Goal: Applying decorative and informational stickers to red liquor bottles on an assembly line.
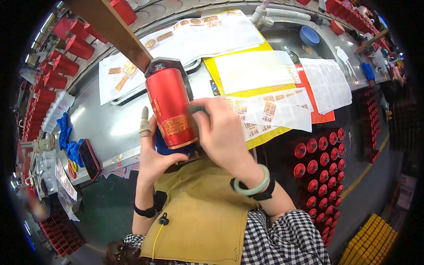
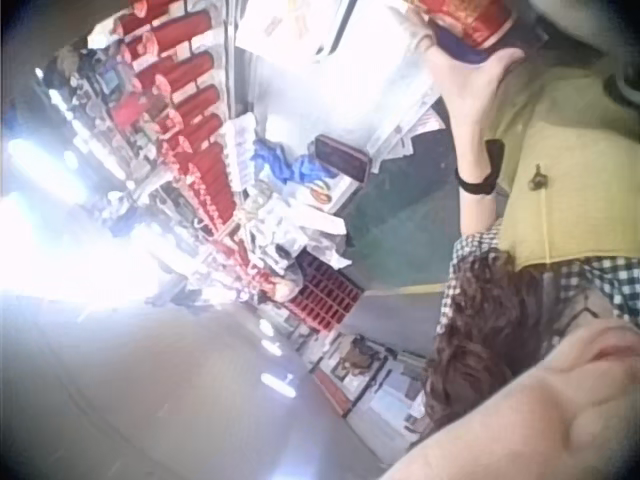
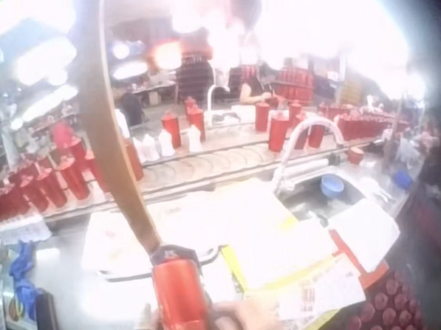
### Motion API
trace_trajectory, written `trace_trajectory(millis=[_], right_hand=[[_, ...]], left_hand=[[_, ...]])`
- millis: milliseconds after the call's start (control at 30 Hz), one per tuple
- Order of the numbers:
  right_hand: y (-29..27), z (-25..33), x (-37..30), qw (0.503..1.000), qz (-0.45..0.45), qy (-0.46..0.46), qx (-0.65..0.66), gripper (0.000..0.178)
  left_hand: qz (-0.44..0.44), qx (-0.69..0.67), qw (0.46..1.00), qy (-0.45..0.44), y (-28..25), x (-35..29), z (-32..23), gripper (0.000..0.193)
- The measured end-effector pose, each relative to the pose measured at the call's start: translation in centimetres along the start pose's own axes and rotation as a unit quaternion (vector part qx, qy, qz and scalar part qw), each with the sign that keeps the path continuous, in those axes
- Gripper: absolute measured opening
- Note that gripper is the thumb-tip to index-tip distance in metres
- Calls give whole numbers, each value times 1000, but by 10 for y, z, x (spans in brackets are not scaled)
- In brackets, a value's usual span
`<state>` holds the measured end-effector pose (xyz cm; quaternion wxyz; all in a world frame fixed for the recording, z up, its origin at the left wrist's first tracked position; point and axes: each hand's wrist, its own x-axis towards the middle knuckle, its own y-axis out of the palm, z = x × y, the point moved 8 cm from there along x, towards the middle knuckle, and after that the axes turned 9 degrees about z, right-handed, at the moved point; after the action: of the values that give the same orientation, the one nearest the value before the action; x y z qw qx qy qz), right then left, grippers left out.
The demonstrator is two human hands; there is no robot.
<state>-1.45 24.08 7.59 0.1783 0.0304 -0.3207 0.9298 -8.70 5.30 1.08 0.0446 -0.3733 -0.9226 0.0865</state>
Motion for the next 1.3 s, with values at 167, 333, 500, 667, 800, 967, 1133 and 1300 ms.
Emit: trace_trajectory(millis=[167,333,500,667,800,967,1133,1300], right_hand=[[-18,-45,-2,994,-29,29,103,23],[-6,-49,-6,974,26,61,216,27],[1,-51,-4,977,28,24,209,27],[18,-37,-5,942,98,128,293,38],[30,-42,1,938,139,142,283,49],[42,-53,3,895,147,182,379,52],[49,-52,-2,908,271,156,278,109],[45,-19,1,985,157,-66,39,110]], left_hand=[[-56,119,991,-22,5,-4,-9,121],[-111,196,972,71,10,1,-45,111],[-49,79,996,0,14,5,-28,117],[-87,134,987,34,16,-4,-32,114],[-64,61,993,81,10,-6,-43,99],[-49,-279,958,-47,-12,1,-3,66],[-16,-338,938,-73,-15,9,-1,72],[5,-343,935,-87,-19,15,-1,76]])
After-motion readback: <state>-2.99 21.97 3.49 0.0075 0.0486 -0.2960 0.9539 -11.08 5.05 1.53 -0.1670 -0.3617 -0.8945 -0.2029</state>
